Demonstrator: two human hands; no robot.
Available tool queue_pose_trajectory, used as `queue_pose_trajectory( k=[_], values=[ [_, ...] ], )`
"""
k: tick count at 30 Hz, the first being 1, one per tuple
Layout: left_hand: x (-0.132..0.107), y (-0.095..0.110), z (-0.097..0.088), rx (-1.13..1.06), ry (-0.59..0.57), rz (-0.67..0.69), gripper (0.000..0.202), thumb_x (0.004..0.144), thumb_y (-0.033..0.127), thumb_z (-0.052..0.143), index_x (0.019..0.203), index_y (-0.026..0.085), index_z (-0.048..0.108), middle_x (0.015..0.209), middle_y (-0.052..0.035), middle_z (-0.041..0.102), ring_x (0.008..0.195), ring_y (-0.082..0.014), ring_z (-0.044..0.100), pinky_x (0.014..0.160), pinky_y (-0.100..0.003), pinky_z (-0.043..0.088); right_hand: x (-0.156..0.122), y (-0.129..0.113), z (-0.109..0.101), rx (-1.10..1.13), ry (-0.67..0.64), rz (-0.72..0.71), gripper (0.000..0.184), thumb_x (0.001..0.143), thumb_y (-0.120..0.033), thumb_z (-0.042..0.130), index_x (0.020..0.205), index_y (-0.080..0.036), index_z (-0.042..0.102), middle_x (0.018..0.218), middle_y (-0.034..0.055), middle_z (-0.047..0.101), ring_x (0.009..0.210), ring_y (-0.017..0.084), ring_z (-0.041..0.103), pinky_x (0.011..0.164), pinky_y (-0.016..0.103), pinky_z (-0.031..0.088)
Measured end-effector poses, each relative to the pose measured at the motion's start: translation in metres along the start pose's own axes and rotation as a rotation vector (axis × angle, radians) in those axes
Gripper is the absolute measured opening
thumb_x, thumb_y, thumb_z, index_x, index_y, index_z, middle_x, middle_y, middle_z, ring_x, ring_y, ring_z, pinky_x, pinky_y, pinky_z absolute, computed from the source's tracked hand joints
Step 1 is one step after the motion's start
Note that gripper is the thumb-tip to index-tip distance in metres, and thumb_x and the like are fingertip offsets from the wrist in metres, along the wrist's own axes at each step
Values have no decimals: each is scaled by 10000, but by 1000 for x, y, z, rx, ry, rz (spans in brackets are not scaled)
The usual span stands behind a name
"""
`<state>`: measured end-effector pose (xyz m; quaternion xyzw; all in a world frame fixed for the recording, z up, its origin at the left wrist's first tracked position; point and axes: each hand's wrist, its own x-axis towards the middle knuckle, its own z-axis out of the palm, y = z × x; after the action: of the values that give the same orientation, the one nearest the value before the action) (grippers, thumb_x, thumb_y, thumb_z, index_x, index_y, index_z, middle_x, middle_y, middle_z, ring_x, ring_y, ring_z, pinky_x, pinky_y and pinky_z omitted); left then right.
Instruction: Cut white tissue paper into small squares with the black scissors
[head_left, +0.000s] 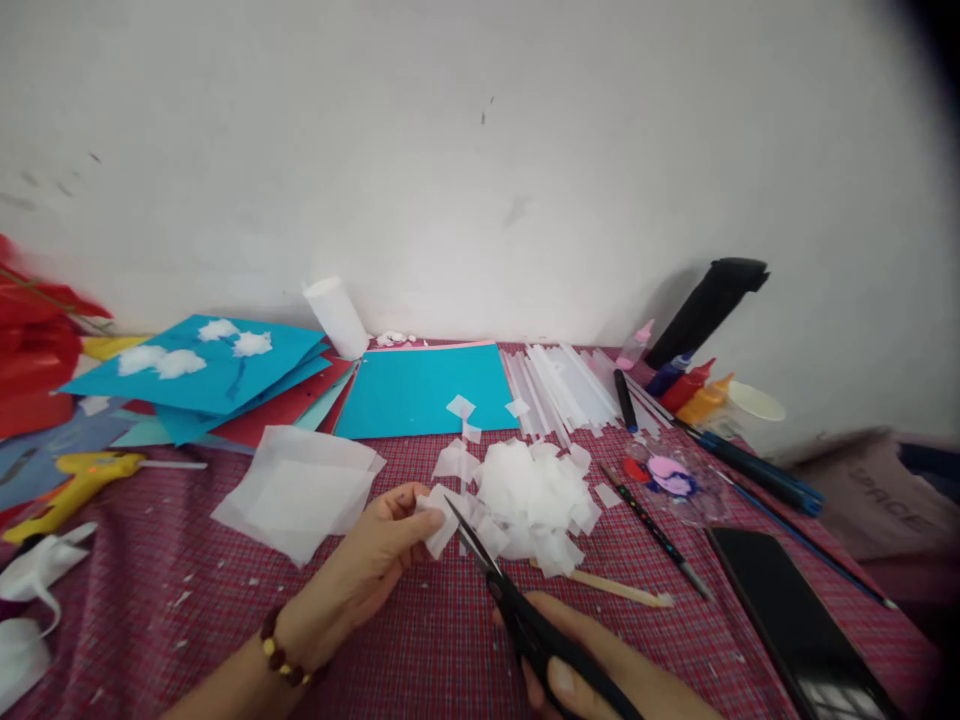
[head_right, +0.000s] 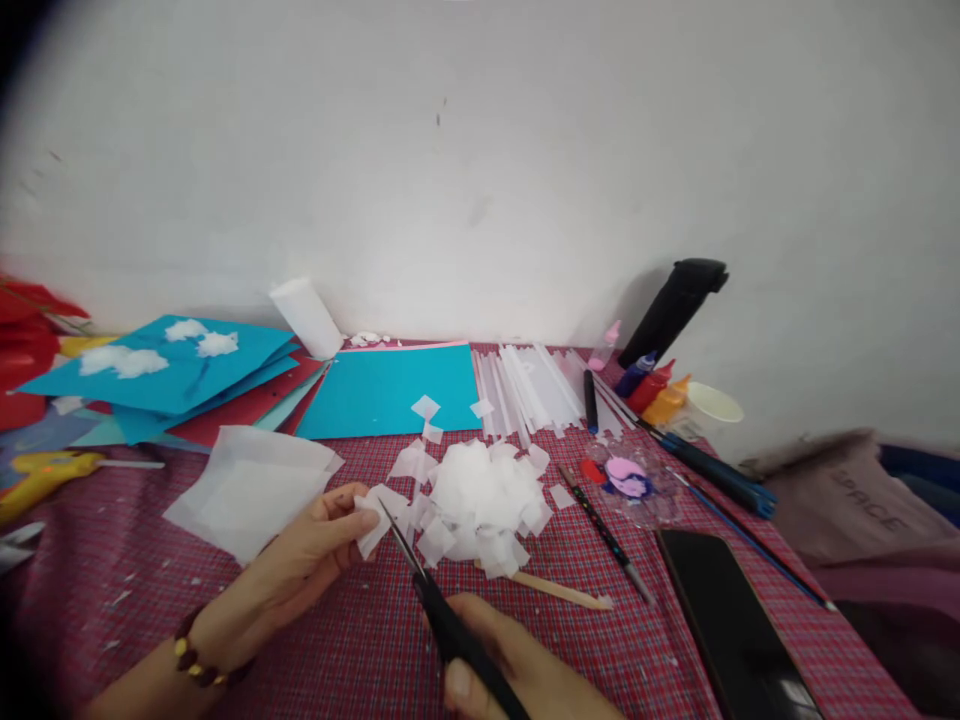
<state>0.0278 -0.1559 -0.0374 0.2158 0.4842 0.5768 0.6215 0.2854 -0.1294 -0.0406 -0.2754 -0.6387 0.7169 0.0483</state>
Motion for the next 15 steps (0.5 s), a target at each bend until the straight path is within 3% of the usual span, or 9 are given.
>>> queue_pose_trajectory(
  k=[7, 12, 15],
  values=[
    [-4, 1, 0, 155, -52, -61, 283, 597, 279, 815, 690, 158, 576, 633, 31, 633, 552, -84, 512, 564, -216, 375, 6, 19, -6, 68, -51, -59, 595, 872, -617, 488, 1271, -176, 492, 837, 53, 595, 666, 151, 559, 572, 246, 419],
    [-3, 1, -1, 209, -55, -69, 235, 627, 285, 779, 667, 143, 596, 609, 27, 608, 545, -83, 486, 564, -222, 353, 6, 11, -5, 2, -30, -59, 447, 902, -557, 489, 1129, -177, 551, 801, 23, 560, 638, 120, 513, 603, 249, 394],
    [-2, -3, 2, 185, -35, -45, 219, 640, 277, 763, 648, 148, 586, 585, 35, 587, 529, -81, 466, 552, -222, 343, 8, 6, -1, 9, -32, -58, 469, 904, -562, 480, 1152, -167, 532, 811, 22, 543, 617, 111, 503, 584, 248, 384]
  ],
)
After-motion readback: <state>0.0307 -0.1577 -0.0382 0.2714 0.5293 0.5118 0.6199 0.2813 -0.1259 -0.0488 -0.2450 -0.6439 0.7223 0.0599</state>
